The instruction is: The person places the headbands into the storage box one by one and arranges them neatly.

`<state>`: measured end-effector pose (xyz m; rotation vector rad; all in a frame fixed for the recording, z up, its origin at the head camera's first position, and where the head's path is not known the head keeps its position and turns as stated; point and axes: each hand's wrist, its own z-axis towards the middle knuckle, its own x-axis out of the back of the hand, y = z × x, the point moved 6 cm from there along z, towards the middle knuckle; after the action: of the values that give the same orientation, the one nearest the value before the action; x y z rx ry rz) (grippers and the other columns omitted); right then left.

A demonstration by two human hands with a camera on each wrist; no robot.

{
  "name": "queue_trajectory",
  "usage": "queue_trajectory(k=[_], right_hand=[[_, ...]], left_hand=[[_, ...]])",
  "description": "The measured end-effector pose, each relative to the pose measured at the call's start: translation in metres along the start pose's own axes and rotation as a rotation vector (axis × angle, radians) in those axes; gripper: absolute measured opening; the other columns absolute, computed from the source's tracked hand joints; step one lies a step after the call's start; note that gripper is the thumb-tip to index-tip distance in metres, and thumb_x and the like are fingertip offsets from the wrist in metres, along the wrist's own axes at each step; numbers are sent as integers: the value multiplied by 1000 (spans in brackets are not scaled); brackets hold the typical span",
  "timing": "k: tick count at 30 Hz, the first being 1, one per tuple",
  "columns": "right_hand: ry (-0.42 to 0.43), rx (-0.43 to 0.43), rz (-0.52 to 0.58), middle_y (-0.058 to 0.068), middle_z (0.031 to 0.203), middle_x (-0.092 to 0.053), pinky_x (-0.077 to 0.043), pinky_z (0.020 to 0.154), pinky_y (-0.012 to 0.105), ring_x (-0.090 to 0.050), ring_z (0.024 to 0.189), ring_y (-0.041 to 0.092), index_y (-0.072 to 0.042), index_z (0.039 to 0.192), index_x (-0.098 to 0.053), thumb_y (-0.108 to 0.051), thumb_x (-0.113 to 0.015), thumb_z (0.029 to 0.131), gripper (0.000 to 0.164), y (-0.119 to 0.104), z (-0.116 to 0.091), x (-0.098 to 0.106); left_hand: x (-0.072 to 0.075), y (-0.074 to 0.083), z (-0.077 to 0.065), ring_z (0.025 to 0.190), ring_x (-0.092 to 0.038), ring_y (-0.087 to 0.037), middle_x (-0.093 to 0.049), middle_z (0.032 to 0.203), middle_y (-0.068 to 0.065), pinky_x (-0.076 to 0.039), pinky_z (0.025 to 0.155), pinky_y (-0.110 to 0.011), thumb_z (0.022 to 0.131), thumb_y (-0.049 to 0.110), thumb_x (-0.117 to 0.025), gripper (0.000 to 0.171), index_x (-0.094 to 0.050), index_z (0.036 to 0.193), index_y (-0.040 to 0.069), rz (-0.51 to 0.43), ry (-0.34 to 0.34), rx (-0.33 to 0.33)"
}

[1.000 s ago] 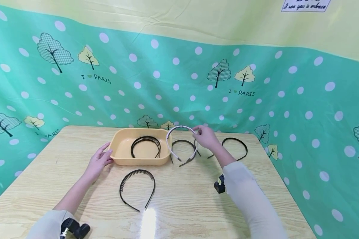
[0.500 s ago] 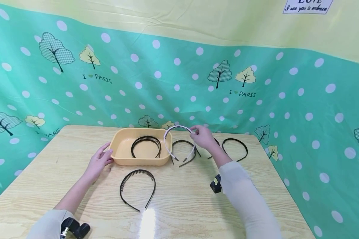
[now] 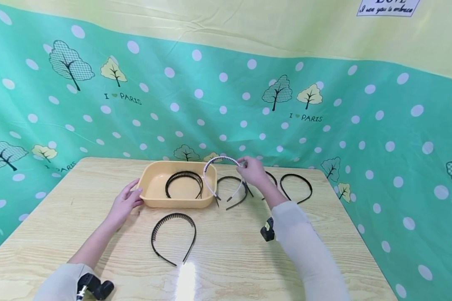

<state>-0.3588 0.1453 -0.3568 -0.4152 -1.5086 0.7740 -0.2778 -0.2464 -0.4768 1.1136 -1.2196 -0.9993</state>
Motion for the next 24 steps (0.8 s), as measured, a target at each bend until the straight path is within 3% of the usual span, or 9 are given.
queue_trajectory(k=[24], right_hand=[[45, -46, 51, 6, 77, -54, -39, 45, 19, -48, 58, 13, -6, 121, -58, -18, -58, 92, 31, -4, 8, -15]], left_hand=[[-1, 0, 0, 84, -58, 9, -48, 131, -29, -54, 83, -17, 96, 45, -47, 64, -25, 149, 17, 2, 5, 11]])
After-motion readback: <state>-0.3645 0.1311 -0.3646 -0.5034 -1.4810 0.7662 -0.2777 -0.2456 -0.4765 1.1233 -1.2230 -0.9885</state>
